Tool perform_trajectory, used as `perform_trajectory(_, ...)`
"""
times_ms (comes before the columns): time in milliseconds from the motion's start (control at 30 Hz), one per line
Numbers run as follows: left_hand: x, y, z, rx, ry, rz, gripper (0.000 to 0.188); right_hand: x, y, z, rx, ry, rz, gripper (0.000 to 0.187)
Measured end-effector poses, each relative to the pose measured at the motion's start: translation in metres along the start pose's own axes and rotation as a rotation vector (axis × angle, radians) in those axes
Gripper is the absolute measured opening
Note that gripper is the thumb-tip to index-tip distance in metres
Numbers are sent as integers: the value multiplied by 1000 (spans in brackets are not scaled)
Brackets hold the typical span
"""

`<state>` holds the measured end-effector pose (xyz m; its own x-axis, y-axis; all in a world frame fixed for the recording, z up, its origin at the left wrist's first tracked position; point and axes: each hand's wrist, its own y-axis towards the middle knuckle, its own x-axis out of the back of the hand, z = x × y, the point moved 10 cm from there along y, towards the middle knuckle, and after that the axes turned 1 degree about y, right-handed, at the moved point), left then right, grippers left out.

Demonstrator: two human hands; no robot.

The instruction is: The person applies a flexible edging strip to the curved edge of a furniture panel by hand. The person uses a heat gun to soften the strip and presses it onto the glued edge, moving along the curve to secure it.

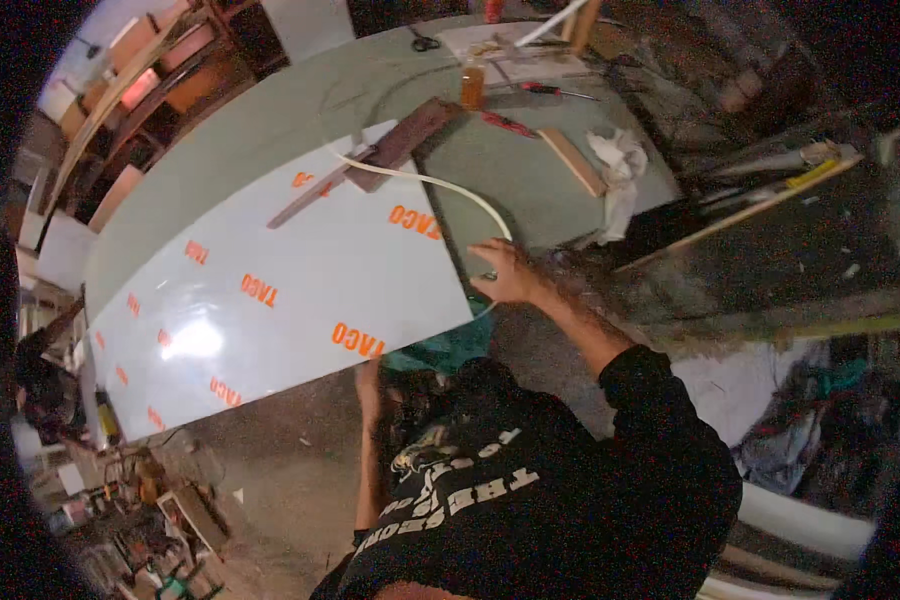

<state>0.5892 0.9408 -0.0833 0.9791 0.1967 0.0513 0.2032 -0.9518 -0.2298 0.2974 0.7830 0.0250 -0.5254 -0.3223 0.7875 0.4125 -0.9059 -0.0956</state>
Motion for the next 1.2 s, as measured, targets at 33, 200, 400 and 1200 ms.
perform_trajectory(33, -23, -14, 1, 99, 157, 276, 43, 2, 14, -6, 10, -29, -26, 56)
perform_trajectory(200, -6, -72, -18, 136, 489, 510, 44, -63, 129, 65, 363, 79, -72, 52)
perform_trajectory(400, 223, -153, 26, 301, 369, -489, 43, -117, 267, 182, 561, -168, -19, 66)
perform_trajectory(1200, 557, -404, 206, 336, -222, -1148, 88, -513, 112, 681, 559, 830, 541, 22)
